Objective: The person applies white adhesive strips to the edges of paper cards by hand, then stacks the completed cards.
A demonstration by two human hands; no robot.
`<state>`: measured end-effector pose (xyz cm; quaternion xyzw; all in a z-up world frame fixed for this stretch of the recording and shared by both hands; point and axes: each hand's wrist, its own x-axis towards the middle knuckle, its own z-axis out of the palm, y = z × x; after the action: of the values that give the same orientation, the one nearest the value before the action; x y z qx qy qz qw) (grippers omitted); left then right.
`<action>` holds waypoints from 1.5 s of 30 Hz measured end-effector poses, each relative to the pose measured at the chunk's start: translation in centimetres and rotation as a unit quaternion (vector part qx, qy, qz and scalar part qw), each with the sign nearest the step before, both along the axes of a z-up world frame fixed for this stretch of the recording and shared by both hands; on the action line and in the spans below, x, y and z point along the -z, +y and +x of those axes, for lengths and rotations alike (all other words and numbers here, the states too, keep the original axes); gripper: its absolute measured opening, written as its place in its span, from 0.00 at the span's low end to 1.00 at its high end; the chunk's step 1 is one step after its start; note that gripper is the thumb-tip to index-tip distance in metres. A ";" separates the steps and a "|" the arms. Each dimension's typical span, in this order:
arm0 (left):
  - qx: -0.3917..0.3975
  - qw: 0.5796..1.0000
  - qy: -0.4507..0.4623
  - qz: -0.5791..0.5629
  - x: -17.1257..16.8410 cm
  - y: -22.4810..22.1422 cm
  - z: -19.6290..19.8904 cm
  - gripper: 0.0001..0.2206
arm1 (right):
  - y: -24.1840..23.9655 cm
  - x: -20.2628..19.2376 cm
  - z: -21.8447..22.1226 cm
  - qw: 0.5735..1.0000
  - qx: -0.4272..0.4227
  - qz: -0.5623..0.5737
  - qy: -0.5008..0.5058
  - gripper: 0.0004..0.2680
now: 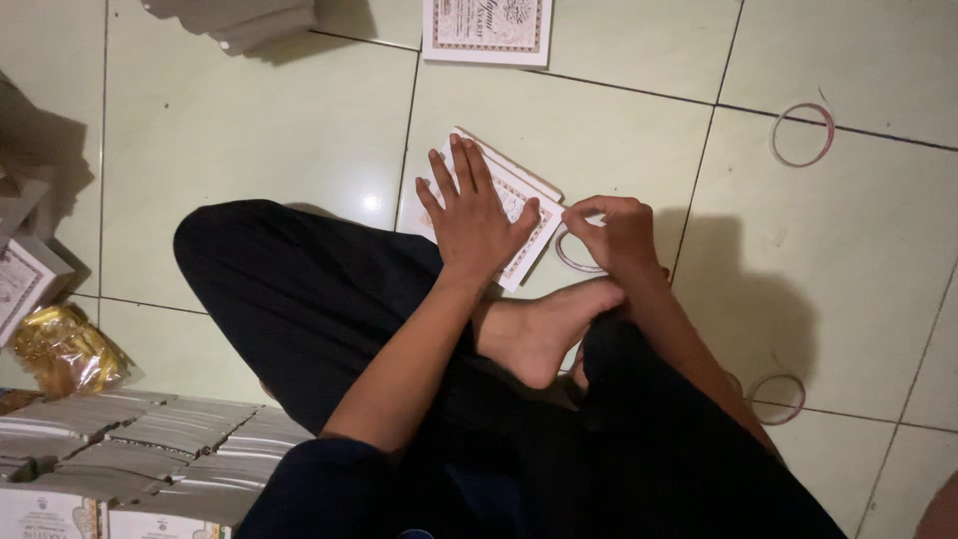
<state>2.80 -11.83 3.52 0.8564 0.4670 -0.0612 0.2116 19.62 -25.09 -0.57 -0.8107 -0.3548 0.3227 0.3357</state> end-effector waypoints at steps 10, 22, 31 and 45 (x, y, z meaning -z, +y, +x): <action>0.011 0.998 -0.058 0.037 0.9 -0.1 -0.5 0.35 | 0.7 -3.2 -0.2 0.992 -0.034 -0.093 -0.076 0.05; 0.152 0.988 0.009 -0.006 -1.0 -5.2 -0.9 0.51 | -1.2 -0.9 1.7 0.989 0.047 0.005 -0.138 0.01; 0.252 0.960 -0.043 0.113 -0.6 -6.1 -2.9 0.22 | -3.1 -1.0 2.6 0.987 0.120 -0.029 -0.099 0.03; -0.015 0.793 -0.463 -0.396 -6.8 21.7 3.9 0.25 | -1.7 -7.8 2.4 0.969 0.215 -0.109 0.060 0.07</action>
<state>6.73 9.83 10.34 0.6165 0.2610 0.1656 0.7242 22.00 -26.78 7.26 -0.8788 -0.1147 0.3278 0.3274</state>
